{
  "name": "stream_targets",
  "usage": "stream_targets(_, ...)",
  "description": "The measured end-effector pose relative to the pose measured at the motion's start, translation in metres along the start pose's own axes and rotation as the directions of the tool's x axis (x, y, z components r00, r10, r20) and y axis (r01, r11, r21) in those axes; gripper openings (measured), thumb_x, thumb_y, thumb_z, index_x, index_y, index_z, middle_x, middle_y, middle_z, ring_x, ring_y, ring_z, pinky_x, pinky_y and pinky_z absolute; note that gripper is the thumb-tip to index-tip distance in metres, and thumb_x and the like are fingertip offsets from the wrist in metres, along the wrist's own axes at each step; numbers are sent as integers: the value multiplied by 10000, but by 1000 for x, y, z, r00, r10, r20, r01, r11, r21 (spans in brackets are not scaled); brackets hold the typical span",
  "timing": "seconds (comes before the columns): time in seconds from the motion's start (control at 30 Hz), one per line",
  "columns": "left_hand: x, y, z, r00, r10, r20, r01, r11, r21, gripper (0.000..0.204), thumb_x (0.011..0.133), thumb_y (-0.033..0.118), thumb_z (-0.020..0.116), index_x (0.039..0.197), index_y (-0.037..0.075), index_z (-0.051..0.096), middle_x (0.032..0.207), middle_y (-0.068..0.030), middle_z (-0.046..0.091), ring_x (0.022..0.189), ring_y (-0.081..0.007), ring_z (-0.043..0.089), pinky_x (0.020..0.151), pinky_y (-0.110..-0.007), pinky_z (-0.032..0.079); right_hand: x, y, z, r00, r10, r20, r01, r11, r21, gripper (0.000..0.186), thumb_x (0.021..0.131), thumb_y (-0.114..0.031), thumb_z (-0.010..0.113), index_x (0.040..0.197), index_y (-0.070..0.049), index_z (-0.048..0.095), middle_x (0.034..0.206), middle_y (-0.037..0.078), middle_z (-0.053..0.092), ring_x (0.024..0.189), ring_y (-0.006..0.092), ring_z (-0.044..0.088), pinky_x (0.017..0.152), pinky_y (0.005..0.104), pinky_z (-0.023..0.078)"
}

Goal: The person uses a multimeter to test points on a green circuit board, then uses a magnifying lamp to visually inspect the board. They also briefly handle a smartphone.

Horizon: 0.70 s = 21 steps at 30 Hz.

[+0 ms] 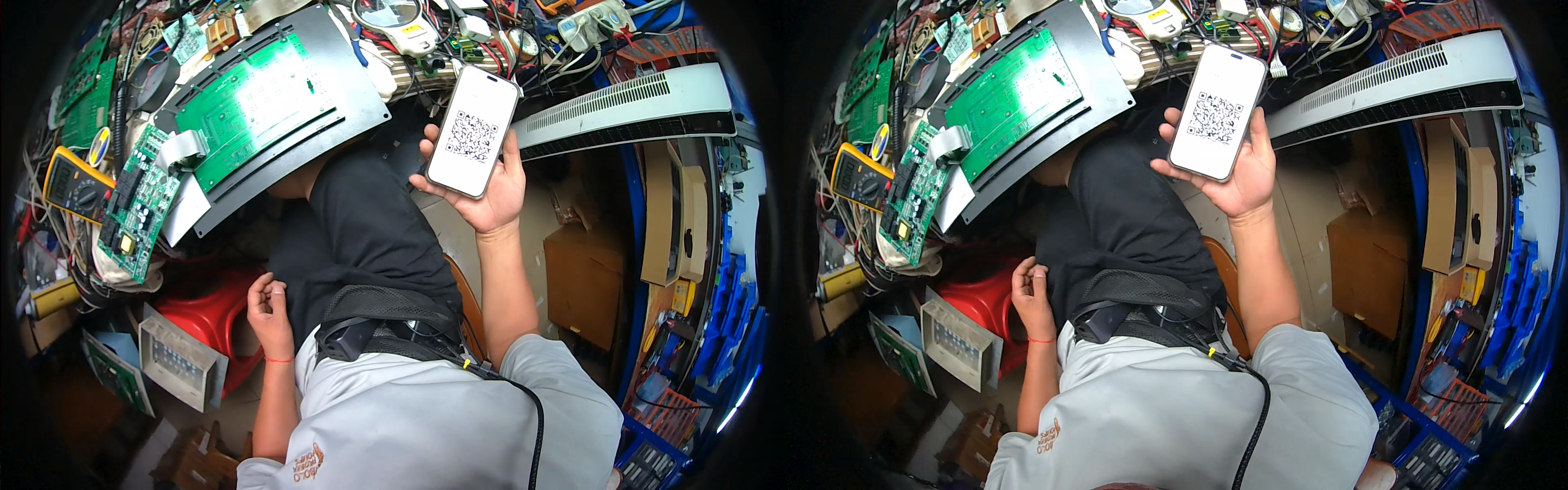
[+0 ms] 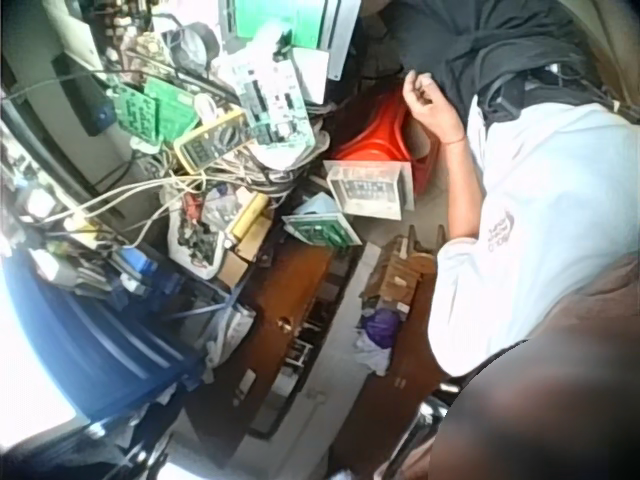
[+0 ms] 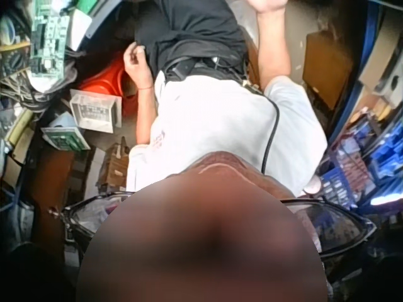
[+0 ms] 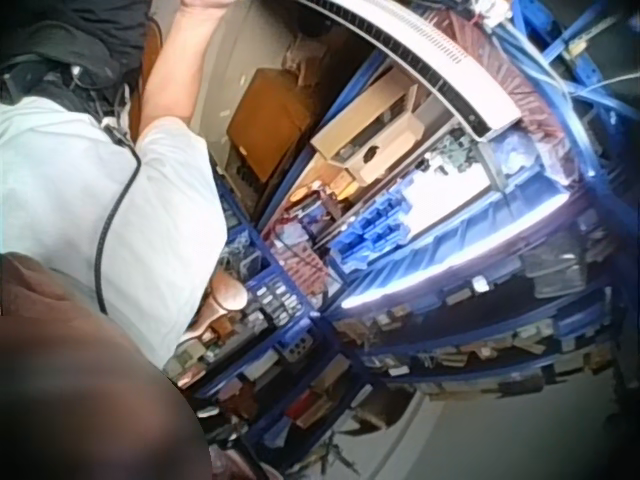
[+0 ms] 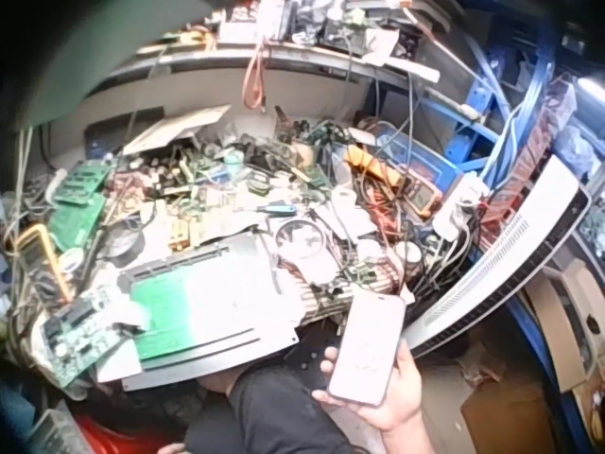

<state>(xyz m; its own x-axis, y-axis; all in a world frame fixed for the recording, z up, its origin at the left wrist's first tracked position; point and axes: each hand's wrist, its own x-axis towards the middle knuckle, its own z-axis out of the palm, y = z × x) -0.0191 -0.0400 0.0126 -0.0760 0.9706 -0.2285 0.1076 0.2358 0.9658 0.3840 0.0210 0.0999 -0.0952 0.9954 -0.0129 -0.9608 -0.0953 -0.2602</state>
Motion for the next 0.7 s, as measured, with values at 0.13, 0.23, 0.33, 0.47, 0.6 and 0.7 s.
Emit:
stream_targets(0.13, -3, -2, 7, 999, 25, 22, -28, 985, 173, 233, 1025, 66, 671, 1247, -3, 669, 1004, 1, 661, 860, -63, 561, 811, -229, 477, 10, -6, 9, 997, 12, 75, -11, 1000, -7, 822, 1090, -691, 267, 1671, -111, 309, 1644, 268, 396, 1456, 508, 465, 771, 561, 672)
stream_targets(0.23, 1, -5, 11, 998, 67, 24, -70, 978, 195, 227, 1017, 61, 672, 1235, 0, 671, 981, -4, 645, 849, -79, 549, 820, -244, 479, 17, -12, 15, 992, -81, -95, 43, 935, -353, 806, 1104, -676, 221, 1670, -108, 303, 1634, 259, 410, 1400, 505, 529, 616, 443, 683)
stream_targets(0.33, 5, -8, 12, 997, 66, 36, -72, 975, 209, 223, 1011, 57, 668, 1226, -2, 673, 989, -15, 646, 855, -93, 547, 835, -256, 480, 26, -18, 18, 988, -139, -68, 91, 877, -472, 786, 1120, -638, 206, 1645, -65, 329, 1545, 261, 512, 1315, 487, 613, 722, 466, 710)
stream_targets(0.47, 5, -9, 11, 997, 75, 32, -81, 963, 258, 225, 1002, 50, 669, 1221, 0, 680, 988, -18, 640, 848, -95, 538, 834, -255, 479, 33, -27, 22, 970, -228, -89, 128, 780, -612, 730, 1141, -552, 253, 1603, 2, 369, 1470, 280, 573, 1268, 495, 645, 759, 479, 714)
stream_targets(0.6, 5, -9, 11, 997, 75, 17, -77, 969, 237, 227, 1000, 51, 673, 1221, 2, 683, 986, -17, 633, 845, -95, 527, 831, -254, 477, 37, -34, 29, 973, -227, -39, 153, 763, -628, 623, 1116, -356, 365, 1593, 44, 335, 1458, 309, 570, 1283, 523, 625, 782, 503, 711)
stream_targets(0.7, 6, -10, 11, 998, 55, 11, -56, 975, 216, 227, 996, 48, 677, 1219, 2, 684, 988, -16, 630, 844, -93, 519, 823, -250, 473, 41, -39, 34, 969, -247, 22, 193, 696, -692, 623, 1062, -233, 430, 1595, 56, 290, 1465, 326, 560, 1301, 535, 609, 827, 526, 702)
